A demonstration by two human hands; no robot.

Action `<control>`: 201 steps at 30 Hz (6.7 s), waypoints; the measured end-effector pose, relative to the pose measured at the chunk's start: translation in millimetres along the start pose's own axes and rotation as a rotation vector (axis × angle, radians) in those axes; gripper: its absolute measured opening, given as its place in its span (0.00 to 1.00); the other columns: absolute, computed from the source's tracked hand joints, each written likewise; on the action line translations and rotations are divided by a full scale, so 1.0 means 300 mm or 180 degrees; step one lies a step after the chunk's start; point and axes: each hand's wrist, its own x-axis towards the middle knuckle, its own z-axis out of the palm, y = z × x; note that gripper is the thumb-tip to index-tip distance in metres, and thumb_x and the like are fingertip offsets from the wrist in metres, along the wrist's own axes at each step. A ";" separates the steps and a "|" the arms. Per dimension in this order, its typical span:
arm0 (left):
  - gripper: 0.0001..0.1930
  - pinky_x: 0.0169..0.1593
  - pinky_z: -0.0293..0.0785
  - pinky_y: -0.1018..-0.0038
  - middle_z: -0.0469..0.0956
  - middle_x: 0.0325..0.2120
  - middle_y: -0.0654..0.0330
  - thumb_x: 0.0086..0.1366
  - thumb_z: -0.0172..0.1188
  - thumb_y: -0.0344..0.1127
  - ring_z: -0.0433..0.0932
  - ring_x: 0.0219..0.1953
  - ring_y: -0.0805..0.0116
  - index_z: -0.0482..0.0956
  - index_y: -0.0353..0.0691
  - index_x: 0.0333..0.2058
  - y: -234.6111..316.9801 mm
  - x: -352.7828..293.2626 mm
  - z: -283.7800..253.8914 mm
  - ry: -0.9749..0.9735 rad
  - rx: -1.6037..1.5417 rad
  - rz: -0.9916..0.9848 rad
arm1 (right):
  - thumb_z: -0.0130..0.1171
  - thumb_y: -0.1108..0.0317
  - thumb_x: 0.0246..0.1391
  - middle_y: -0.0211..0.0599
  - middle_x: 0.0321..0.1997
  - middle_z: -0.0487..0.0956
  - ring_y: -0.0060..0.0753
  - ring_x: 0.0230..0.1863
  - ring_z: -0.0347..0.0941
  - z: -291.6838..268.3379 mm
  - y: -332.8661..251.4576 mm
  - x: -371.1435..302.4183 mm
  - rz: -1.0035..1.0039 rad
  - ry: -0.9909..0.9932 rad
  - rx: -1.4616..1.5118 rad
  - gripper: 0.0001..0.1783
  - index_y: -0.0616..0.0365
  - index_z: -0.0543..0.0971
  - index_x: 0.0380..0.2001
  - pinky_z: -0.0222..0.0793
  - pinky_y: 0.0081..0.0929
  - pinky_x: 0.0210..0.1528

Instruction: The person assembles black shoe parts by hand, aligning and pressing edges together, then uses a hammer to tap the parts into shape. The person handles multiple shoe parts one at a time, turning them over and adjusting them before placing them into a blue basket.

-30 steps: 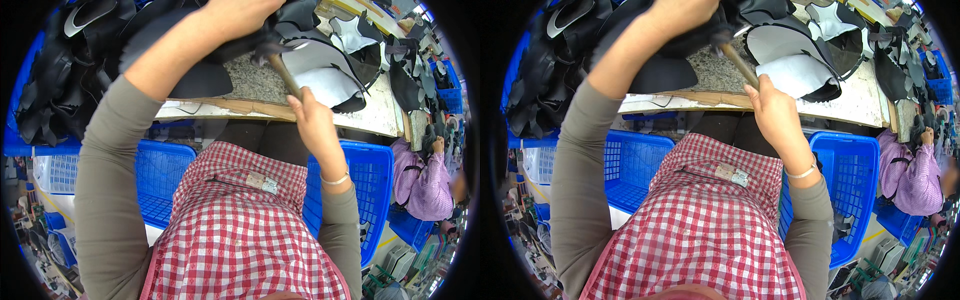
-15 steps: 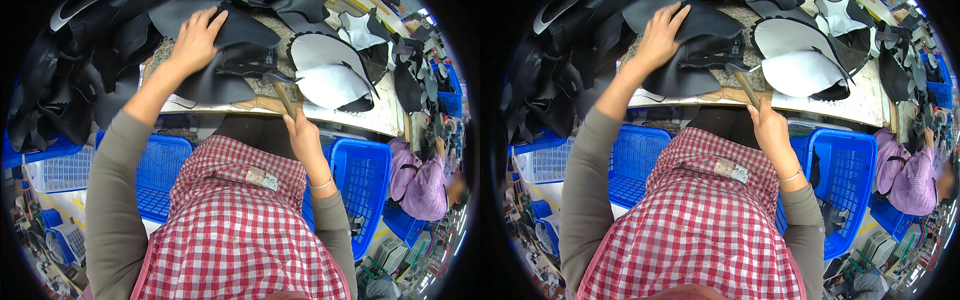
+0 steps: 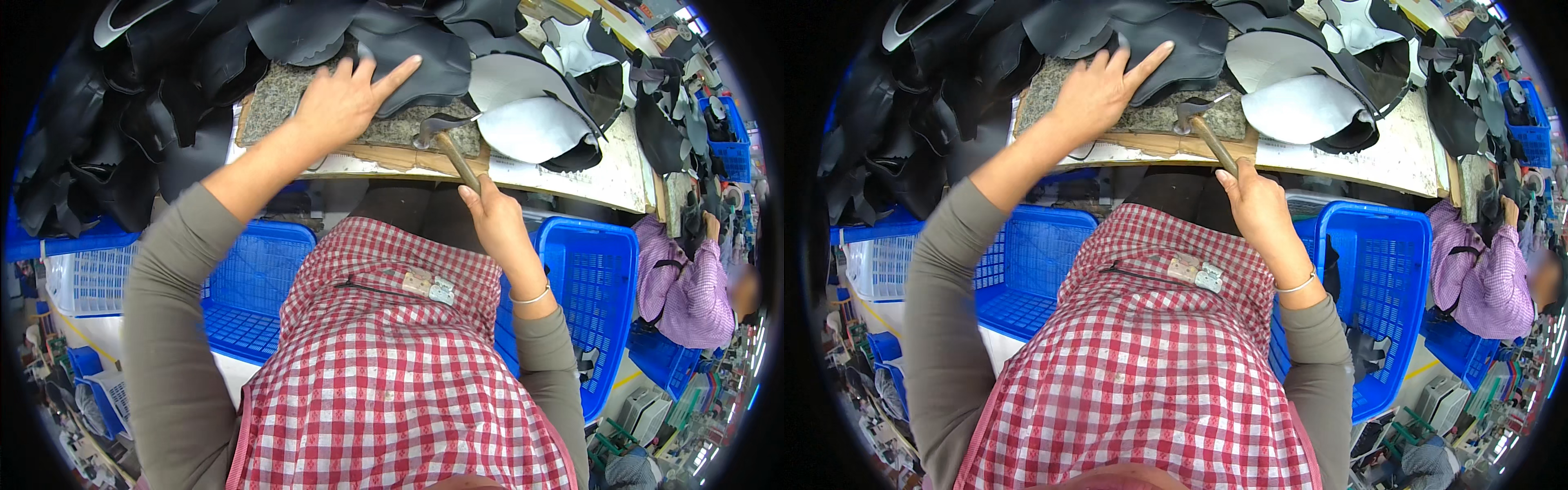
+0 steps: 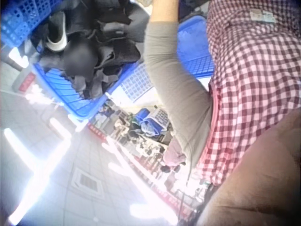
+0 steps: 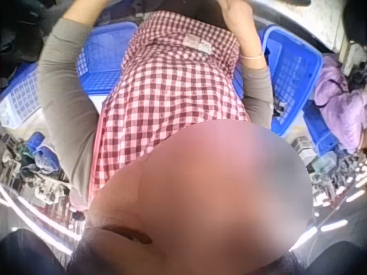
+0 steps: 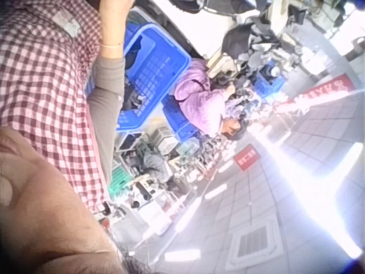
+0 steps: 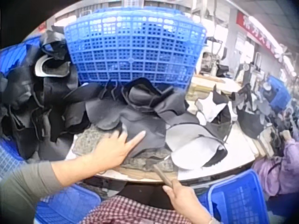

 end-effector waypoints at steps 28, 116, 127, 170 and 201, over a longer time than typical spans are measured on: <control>0.33 0.74 0.60 0.60 0.67 0.71 0.50 0.74 0.59 0.43 0.62 0.74 0.49 0.60 0.60 0.75 -0.039 -0.140 0.085 -0.0529 -0.4098 -0.1414 | 0.54 0.59 0.72 0.65 0.25 0.78 0.73 0.32 0.77 -0.155 -0.169 0.191 0.0486 0.0045 -0.0229 0.16 0.65 0.74 0.42 0.70 0.55 0.32; 0.35 0.70 0.61 0.54 0.75 0.60 0.48 0.68 0.53 0.31 0.72 0.65 0.52 0.60 0.44 0.74 -0.114 0.320 -0.278 0.1702 0.1049 -0.0079 | 0.58 0.55 0.72 0.24 0.25 0.72 0.16 0.24 0.65 0.071 0.403 -0.477 0.1525 0.1312 0.3963 0.18 0.60 0.77 0.50 0.65 0.21 0.25; 0.41 0.46 0.78 0.59 0.83 0.46 0.49 0.62 0.48 0.21 0.83 0.42 0.50 0.56 0.45 0.76 0.066 0.111 0.063 0.0336 -0.0271 -0.0050 | 0.58 0.45 0.69 0.43 0.28 0.73 0.29 0.32 0.67 0.063 0.319 -0.382 0.1166 0.0804 0.2552 0.27 0.64 0.76 0.41 0.70 0.37 0.37; 0.33 0.75 0.57 0.61 0.62 0.74 0.53 0.77 0.53 0.53 0.59 0.75 0.49 0.55 0.63 0.76 -0.034 0.081 0.211 -0.0482 -0.3753 -0.0488 | 0.59 0.59 0.69 0.55 0.18 0.77 0.62 0.23 0.79 -0.168 -0.028 0.187 -0.0648 0.0121 -0.0539 0.17 0.65 0.73 0.37 0.75 0.50 0.24; 0.30 0.63 0.75 0.58 0.80 0.58 0.49 0.75 0.55 0.54 0.79 0.60 0.50 0.68 0.51 0.71 0.037 0.283 -0.211 -0.0311 -0.2140 0.0830 | 0.54 0.53 0.72 0.56 0.22 0.79 0.63 0.27 0.80 -0.131 0.047 -0.045 -0.0364 0.0486 -0.0165 0.22 0.67 0.75 0.40 0.74 0.51 0.27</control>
